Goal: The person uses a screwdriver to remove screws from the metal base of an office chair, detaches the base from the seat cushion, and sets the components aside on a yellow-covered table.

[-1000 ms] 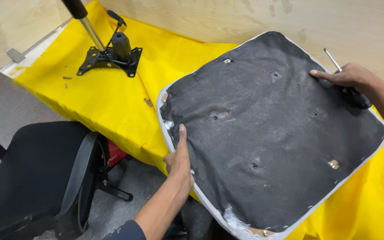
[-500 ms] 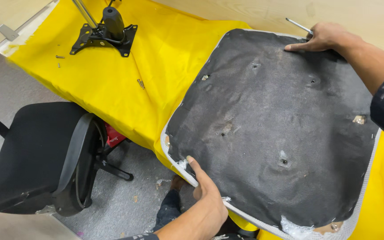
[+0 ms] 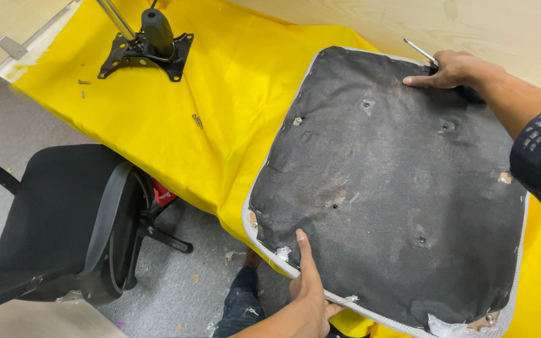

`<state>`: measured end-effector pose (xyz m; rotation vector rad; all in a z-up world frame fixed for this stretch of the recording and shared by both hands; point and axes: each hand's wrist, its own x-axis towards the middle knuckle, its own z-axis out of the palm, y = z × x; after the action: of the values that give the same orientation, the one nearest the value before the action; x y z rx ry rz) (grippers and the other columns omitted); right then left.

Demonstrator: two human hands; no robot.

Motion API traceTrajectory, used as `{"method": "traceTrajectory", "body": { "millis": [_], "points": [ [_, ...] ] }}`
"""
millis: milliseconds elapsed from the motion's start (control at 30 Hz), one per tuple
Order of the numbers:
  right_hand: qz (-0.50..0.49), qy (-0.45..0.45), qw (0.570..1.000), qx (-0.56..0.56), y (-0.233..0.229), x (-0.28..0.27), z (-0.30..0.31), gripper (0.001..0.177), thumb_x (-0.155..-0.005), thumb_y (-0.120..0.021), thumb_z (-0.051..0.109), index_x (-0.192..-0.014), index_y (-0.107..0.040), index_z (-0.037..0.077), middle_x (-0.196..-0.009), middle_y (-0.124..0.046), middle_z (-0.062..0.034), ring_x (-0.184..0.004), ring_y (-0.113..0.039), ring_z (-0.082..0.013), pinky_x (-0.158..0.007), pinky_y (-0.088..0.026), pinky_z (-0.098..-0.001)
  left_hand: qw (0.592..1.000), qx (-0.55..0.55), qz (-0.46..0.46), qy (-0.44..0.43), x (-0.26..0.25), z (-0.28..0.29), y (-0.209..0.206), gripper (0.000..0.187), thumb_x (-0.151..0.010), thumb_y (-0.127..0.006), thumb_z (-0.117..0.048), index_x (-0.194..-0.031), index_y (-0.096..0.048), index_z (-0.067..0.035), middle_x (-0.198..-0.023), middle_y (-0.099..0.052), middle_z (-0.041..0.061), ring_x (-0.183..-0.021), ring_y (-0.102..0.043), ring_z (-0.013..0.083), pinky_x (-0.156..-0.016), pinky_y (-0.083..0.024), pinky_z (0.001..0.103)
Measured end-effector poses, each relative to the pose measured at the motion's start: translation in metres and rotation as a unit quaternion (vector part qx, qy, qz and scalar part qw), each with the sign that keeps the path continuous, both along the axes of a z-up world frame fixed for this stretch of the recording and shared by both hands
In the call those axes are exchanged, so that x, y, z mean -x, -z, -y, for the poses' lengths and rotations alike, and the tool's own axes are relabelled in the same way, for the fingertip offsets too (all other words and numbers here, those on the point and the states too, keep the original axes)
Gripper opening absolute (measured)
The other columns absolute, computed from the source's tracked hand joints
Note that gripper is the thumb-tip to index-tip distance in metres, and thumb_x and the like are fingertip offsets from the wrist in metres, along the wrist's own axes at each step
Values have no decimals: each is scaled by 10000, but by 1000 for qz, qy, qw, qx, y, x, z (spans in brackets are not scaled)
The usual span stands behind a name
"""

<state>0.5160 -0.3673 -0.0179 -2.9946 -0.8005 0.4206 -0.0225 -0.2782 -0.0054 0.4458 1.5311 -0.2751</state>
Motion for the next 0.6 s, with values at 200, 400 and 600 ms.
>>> {"method": "traceTrajectory", "body": {
  "millis": [200,400,600],
  "points": [
    [9,18,1000,-2,-4,14,-1,1050,-741,-752,772,-1361,-623,-66,-1294,-645,-347,-1208,-634,-499,-1017,-526,-562,987,40,65,139,15,-19,17,1331,-646,-422,-989,-1562,-330,-28,-1414,-645,260,-1131,-748,435,-867,-650,429],
    [31,-51,994,-91,-11,90,-28,648,-856,-752,358,-1429,-646,74,-1355,-516,-328,-1041,-655,-464,-993,-535,-475,851,215,225,424,34,-103,9,1128,-918,-308,-880,-1373,-526,129,-1237,-726,245,-1020,-773,296,-811,-657,363],
    [-233,-46,964,-117,-46,233,-48,661,-921,-674,245,-1540,-447,206,-945,-786,-124,-792,-729,-206,-796,-586,-388,784,-108,236,564,-16,-194,-9,601,-1060,-396,-484,-1130,-683,39,-1007,-817,196,-779,-784,222,-599,-595,296]
  ]
}}
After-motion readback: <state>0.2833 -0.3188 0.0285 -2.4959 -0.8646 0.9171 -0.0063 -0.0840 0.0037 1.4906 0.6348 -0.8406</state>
